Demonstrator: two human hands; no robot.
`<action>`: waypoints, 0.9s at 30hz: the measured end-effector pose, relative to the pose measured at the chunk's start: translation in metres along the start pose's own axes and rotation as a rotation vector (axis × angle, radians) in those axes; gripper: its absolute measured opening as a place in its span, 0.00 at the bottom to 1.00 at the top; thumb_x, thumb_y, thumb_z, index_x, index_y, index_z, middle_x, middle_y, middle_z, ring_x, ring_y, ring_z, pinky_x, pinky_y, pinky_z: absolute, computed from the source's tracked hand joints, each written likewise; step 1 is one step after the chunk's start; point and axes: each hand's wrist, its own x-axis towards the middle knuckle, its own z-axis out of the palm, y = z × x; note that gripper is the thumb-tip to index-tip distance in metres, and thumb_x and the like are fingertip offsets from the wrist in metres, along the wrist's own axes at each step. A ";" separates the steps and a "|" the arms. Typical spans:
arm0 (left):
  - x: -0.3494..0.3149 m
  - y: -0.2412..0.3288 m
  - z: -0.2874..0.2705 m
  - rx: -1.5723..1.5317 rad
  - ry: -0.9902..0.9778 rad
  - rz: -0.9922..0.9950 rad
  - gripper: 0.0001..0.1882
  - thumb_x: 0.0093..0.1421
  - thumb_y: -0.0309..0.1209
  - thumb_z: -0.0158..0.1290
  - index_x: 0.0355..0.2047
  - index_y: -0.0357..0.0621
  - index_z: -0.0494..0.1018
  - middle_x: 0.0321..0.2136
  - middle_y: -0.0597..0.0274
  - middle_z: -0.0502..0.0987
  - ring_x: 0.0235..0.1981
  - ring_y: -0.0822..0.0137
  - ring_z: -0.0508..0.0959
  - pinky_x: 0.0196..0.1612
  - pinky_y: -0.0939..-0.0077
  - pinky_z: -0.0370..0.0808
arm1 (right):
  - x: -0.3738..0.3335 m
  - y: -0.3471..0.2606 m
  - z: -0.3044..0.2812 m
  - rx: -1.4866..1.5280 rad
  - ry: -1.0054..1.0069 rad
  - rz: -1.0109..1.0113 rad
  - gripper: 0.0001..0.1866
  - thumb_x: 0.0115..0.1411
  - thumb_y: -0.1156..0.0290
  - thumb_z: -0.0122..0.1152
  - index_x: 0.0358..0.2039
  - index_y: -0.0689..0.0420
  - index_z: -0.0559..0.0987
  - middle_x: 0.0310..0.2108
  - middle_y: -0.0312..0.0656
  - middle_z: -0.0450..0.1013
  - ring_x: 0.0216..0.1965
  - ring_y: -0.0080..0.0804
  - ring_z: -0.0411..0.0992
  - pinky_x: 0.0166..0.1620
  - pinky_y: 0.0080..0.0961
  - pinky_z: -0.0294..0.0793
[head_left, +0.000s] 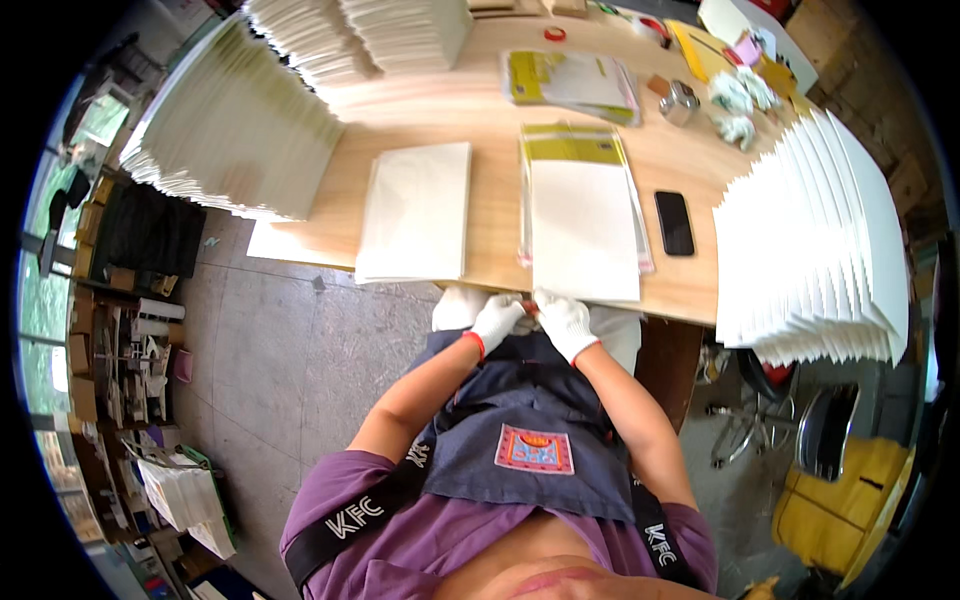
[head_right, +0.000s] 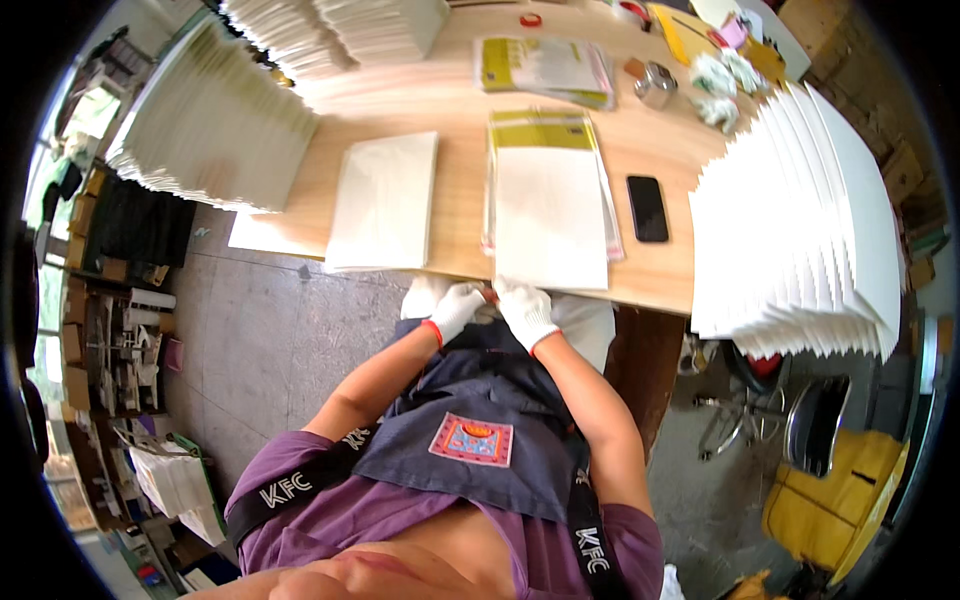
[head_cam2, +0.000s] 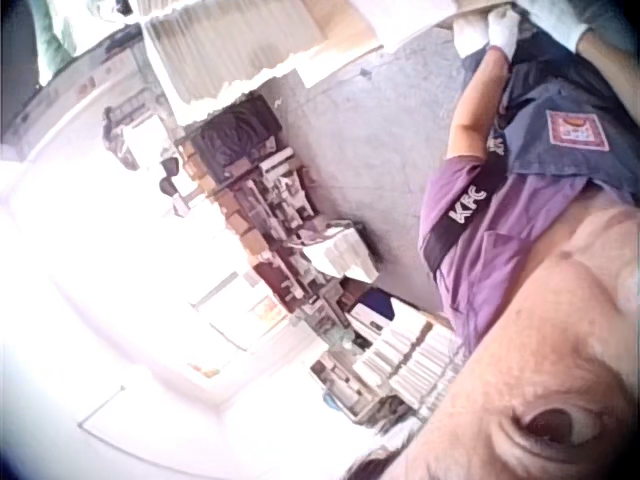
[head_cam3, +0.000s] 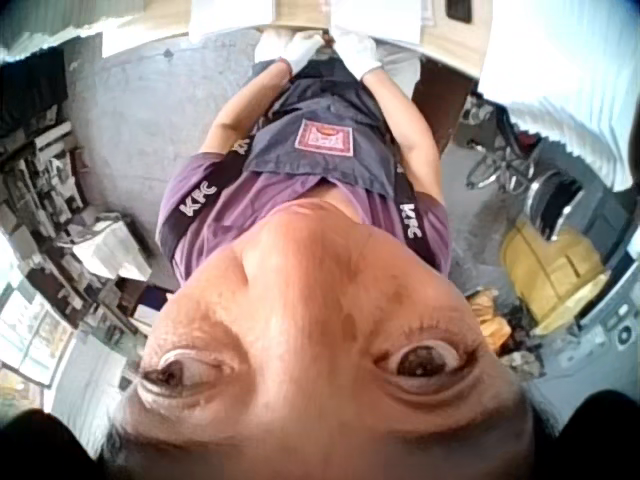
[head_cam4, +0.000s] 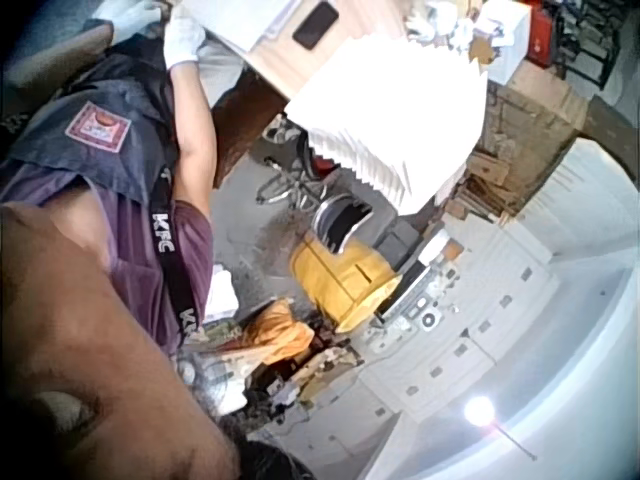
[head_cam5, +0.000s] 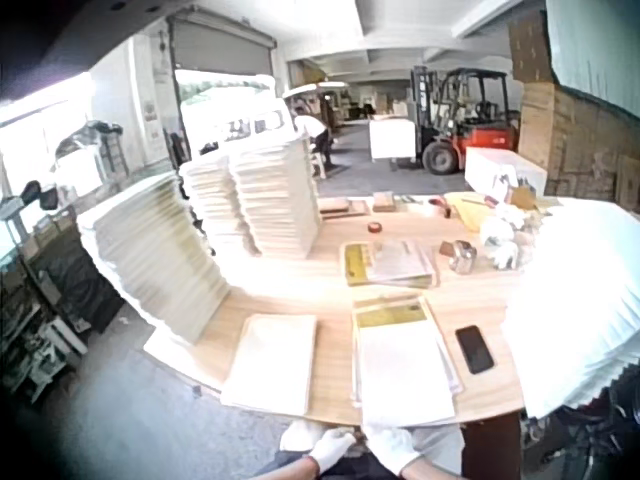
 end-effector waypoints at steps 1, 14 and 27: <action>0.014 -0.015 -0.006 -0.019 0.012 0.008 0.08 0.60 0.27 0.47 0.32 0.35 0.73 0.27 0.56 0.78 0.24 0.67 0.79 0.30 0.76 0.78 | -0.001 0.004 0.004 -0.063 0.004 -0.073 0.10 0.54 0.62 0.54 0.36 0.48 0.70 0.29 0.39 0.76 0.27 0.39 0.76 0.26 0.39 0.74; -0.028 0.007 -0.022 1.048 0.267 0.659 0.03 0.57 0.27 0.50 0.30 0.46 0.73 0.26 0.61 0.76 0.28 0.63 0.77 0.30 0.71 0.73 | -0.291 0.207 0.030 -0.050 -0.742 0.862 0.20 0.55 0.56 0.55 0.38 0.61 0.79 0.36 0.50 0.76 0.38 0.45 0.74 0.43 0.36 0.73; 0.005 -0.003 -0.010 1.269 0.195 1.232 0.09 0.45 0.29 0.60 0.29 0.52 0.76 0.34 0.65 0.75 0.30 0.59 0.76 0.30 0.66 0.74 | -0.096 0.111 -0.038 -0.079 0.282 0.063 0.21 0.44 0.59 0.67 0.40 0.47 0.75 0.47 0.36 0.69 0.47 0.36 0.68 0.46 0.35 0.67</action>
